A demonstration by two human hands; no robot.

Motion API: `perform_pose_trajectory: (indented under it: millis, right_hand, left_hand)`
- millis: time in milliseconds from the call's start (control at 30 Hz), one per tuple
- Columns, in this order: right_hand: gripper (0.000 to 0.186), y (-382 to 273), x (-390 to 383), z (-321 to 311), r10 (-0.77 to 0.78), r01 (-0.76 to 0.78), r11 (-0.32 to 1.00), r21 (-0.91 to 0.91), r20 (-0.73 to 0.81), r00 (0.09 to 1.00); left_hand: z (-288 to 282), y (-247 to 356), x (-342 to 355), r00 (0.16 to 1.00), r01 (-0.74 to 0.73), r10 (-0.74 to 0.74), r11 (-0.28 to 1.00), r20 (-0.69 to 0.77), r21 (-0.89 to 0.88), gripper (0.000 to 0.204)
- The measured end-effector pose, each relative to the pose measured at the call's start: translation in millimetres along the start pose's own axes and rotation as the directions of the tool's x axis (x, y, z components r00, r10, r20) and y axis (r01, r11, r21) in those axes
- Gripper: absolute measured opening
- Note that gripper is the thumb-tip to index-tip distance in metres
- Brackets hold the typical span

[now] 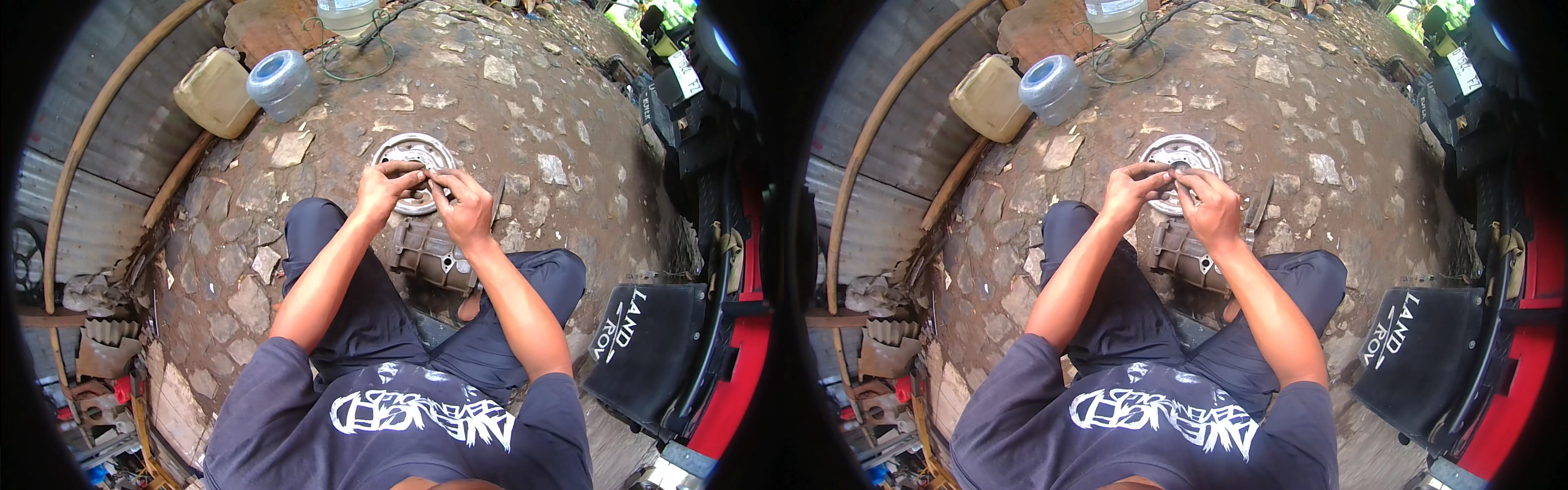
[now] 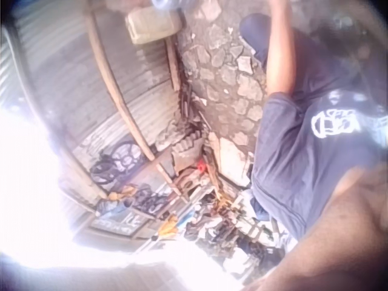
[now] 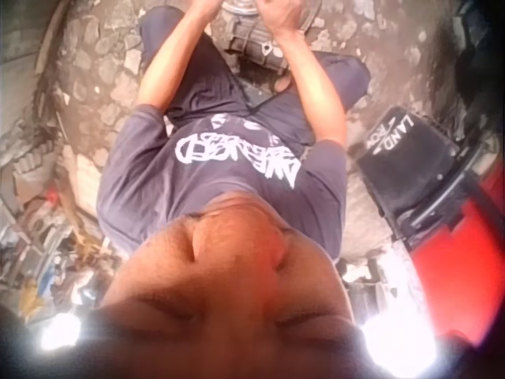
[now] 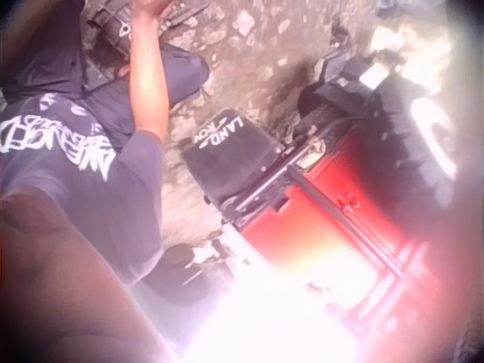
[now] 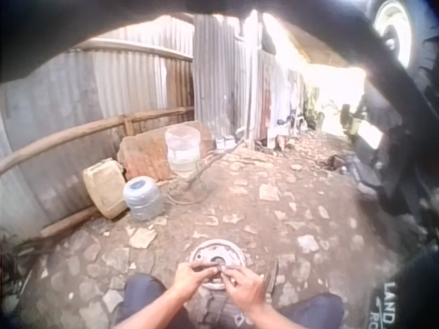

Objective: The person sits on the ground and uses a small metal tool to scrape and clean the surface of a cylindrical mechanical part. They repeatedly scrape different areas of the part and occasionally inspect it.

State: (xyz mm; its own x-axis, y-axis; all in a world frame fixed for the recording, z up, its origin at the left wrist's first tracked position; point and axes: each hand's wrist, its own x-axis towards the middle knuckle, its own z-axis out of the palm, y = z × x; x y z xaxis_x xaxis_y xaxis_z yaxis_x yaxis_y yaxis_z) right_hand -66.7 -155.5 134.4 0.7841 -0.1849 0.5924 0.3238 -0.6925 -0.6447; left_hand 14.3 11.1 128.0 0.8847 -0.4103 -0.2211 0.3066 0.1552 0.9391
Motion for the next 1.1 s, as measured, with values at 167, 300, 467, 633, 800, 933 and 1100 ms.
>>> perform_pose_trajectory:
  millis: [167, 300, 467, 633, 800, 933, 1100]
  right_hand:
    - [0.033, -9.1, 0.3, 1.6, 0.018, -0.017, 1.0, -0.02, 0.051, 0.999]
    - [0.048, 3.3, 3.3, -4.4, 0.309, -0.326, 0.944, 0.05, 0.21, 0.928]
    - [0.036, 27.5, -9.6, -0.8, 0.388, -0.429, 0.895, 0.121, 0.264, 0.883]
    - [0.024, 19.4, -12.8, -7.2, 0.424, -0.5, 0.854, 0.144, 0.364, 0.829]
    - [0.025, 45.8, -45.2, 4.0, 0.522, -0.483, 0.846, -0.225, 0.535, 0.665]
    - [0.021, 29.7, -69.7, 41.6, 0.34, -0.186, 0.931, -0.314, 0.563, 0.754]
    - [0.02, 46.9, -102.0, 63.8, 0.353, -0.036, 0.885, -0.464, 0.618, 0.703]
  left_hand:
    - [-15.8, -5.5, 0.2, 0.994, 0.07, -0.053, 0.981, 0.1, -0.179, 0.032]
    - [-14.7, 7.2, -2.5, 0.988, 0.097, -0.102, 0.994, 0.118, 0.044, 0.033]
    - [-9.4, 0.2, -2.4, 0.996, 0.061, -0.077, 0.943, 0.036, 0.326, 0.027]
    - [-19.4, -17.2, -0.7, 0.99, 0.03, -0.072, 0.945, 0.118, 0.326, 0.031]
    - [-44.9, -71.5, 32.4, 0.968, 0.073, -0.242, 0.534, 0.07, 0.843, 0.049]
    - [-55.2, -133.5, 34.9, 0.918, 0.39, -0.268, 0.475, -0.293, 0.788, 0.053]
    - [-43.3, -173.1, -21.1, 0.817, 0.576, -0.435, 0.579, -0.378, 0.577, 0.078]
